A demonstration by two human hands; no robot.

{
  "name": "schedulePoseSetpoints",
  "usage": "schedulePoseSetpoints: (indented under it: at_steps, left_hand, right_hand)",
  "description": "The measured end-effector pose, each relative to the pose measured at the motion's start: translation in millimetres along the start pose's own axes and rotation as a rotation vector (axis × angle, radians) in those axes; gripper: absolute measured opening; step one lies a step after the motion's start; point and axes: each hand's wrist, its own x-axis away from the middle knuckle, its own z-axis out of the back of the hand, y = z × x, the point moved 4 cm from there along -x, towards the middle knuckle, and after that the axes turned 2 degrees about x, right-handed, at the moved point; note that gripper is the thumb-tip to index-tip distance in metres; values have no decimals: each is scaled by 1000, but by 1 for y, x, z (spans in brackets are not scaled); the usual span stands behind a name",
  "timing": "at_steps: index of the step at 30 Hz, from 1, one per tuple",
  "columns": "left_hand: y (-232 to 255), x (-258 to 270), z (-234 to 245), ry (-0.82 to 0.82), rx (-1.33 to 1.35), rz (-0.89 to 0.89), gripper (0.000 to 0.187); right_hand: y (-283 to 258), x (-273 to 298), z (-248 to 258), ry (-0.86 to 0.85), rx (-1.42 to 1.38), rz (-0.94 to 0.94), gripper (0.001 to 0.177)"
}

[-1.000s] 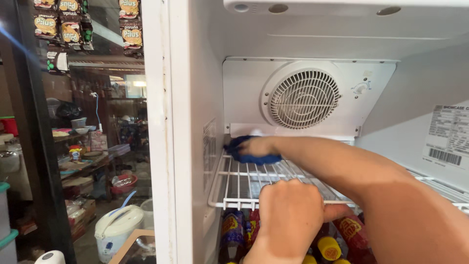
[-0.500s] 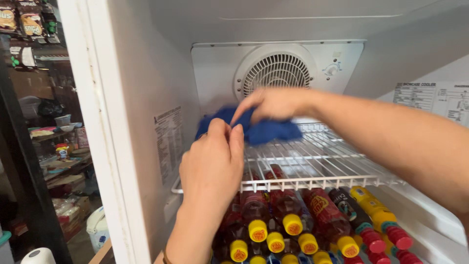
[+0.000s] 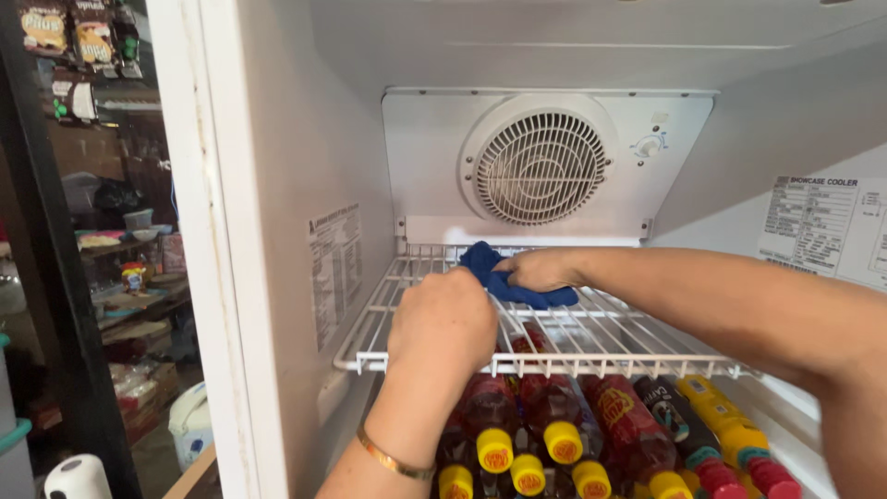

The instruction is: The person rearranges bottles on the top shelf of a commercial refrigerator, then uses a blue cloth to wipe the interior walls and wire shelves. The person handles multiple bottles and wipes different sections of the fridge interior.

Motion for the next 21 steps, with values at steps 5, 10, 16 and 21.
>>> schedulePoseSetpoints:
  at_steps: [5,10,16,21]
  left_hand:
    - [7,3,-1,-104,-2,-88,28]
    - [6,-11,-18,-246,-92,-206,33]
    - [-6,-33,-34,-348,-112,-198,37]
    - [-9,-45,-47,-310,-88,-251,25]
  right_hand:
    - [-53,74,7,-26,82,22,48]
    - [-99,150,13,-14,82,208,48]
    - [-84,174,21,-108,487,36,55]
    - [-54,124,15,-75,434,-186,51]
